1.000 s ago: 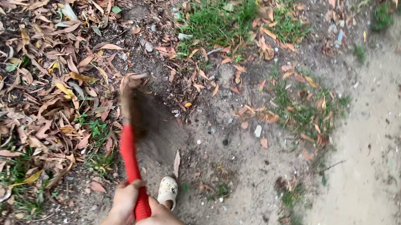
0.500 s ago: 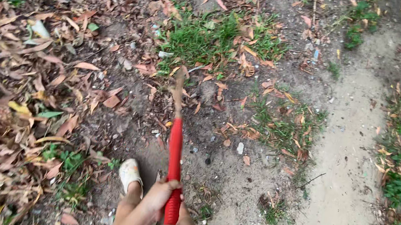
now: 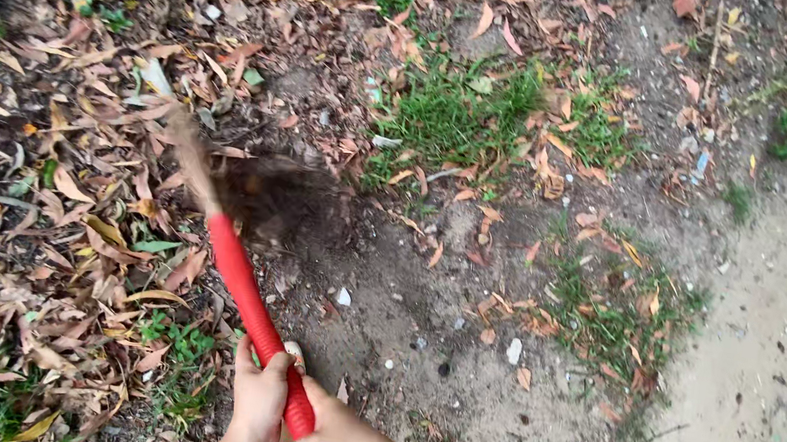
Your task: The person sweeps leaves and dirt on the ground using a handheld broom.
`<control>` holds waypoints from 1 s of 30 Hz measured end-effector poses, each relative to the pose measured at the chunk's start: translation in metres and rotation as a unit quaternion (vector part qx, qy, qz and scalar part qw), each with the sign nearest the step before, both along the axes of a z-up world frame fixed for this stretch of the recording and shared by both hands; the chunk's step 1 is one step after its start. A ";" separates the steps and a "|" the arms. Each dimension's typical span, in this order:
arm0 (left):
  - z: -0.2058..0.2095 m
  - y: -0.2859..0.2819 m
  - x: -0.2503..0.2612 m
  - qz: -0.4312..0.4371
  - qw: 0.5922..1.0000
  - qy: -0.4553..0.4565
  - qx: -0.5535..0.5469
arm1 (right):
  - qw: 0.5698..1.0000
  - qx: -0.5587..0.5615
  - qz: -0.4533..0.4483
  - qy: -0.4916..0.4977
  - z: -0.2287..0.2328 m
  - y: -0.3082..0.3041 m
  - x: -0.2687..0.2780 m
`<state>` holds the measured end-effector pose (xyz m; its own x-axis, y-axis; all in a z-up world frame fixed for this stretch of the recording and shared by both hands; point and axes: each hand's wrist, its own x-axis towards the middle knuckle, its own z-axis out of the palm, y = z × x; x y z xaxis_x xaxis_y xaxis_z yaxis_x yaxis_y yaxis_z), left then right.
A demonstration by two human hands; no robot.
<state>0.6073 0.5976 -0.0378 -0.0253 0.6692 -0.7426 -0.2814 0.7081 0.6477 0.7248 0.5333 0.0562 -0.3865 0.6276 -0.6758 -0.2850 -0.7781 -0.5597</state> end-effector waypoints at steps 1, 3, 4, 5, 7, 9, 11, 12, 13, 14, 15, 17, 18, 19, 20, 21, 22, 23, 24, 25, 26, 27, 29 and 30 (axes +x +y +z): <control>0.019 0.010 0.002 -0.007 0.998 0.053 0.021 | 1.000 -0.006 0.007 -0.001 0.005 0.005 0.006; 0.050 0.027 0.006 -0.009 0.993 0.109 0.040 | 1.000 -0.014 0.020 0.000 0.011 0.017 0.014; 0.063 0.034 0.008 -0.009 0.991 0.112 0.069 | 0.987 0.160 0.009 -0.030 0.013 0.024 0.018; 0.075 0.041 0.011 -0.010 0.988 0.116 0.098 | 0.942 0.330 0.001 -0.052 0.017 0.031 0.021; 0.090 0.054 0.019 0.019 0.999 0.021 0.046 | 0.962 0.270 0.016 -0.042 0.028 0.041 0.028; 0.091 0.066 0.024 0.054 0.996 -0.077 0.003 | 0.985 0.168 0.032 -0.035 0.033 0.058 0.029; 0.072 0.083 0.025 0.040 0.979 -0.152 -0.128 | 0.994 0.094 0.056 -0.031 0.029 0.085 0.029; 0.056 0.089 0.025 0.053 0.979 -0.152 -0.122 | 0.994 0.074 0.071 -0.026 0.025 0.098 0.026; 0.036 0.091 0.028 0.070 0.970 -0.151 -0.176 | 0.995 0.052 0.087 -0.017 0.021 0.111 0.026; 0.015 0.095 0.030 0.087 0.958 -0.151 -0.230 | 0.994 0.031 0.103 -0.010 0.019 0.123 0.026; -0.004 0.101 0.027 0.109 0.956 -0.155 -0.224 | 0.992 0.009 0.123 -0.002 0.017 0.136 0.026; -0.029 0.113 0.018 0.100 0.977 -0.088 -0.164 | 0.986 -0.034 0.160 0.020 0.008 0.161 0.027; -0.032 0.117 0.016 0.126 0.975 -0.093 -0.161 | 0.982 -0.056 0.174 0.041 0.004 0.173 0.027; -0.030 0.128 0.010 0.162 0.975 -0.055 -0.145 | 0.978 -0.080 0.184 0.061 0.001 0.187 0.026; -0.025 0.142 0.009 0.198 0.971 -0.018 -0.131 | 0.973 -0.104 0.193 0.076 -0.001 0.201 0.029; -0.017 0.153 0.014 0.217 0.967 -0.022 -0.131 | 0.968 -0.127 0.194 0.097 -0.001 0.211 0.033; -0.009 0.163 0.022 0.251 0.963 -0.025 -0.096 | 0.963 -0.143 0.202 0.105 0.001 0.220 0.040; -0.001 0.168 0.032 0.280 0.958 -0.028 -0.061 | 0.961 -0.160 0.199 0.109 0.005 0.227 0.049; 0.007 0.167 0.046 0.294 0.953 -0.033 -0.062 | 0.960 -0.144 0.222 0.091 0.011 0.234 0.059; 0.016 0.168 0.057 0.298 0.950 -0.042 -0.080 | 0.956 -0.103 0.267 0.058 0.019 0.239 0.069; 0.024 0.169 0.067 0.301 0.947 -0.051 -0.097 | 0.946 -0.046 0.319 0.029 0.027 0.246 0.079; 0.032 0.168 0.075 0.311 0.944 -0.052 -0.099 | 0.942 -0.049 0.330 0.028 0.034 0.248 0.087; 0.047 0.169 0.088 0.310 0.949 -0.054 -0.026 | 0.942 -0.039 0.322 0.088 0.044 0.252 0.100; 0.056 0.170 0.090 0.315 0.947 -0.056 -0.027 | 0.940 -0.041 0.327 0.086 0.047 0.250 0.105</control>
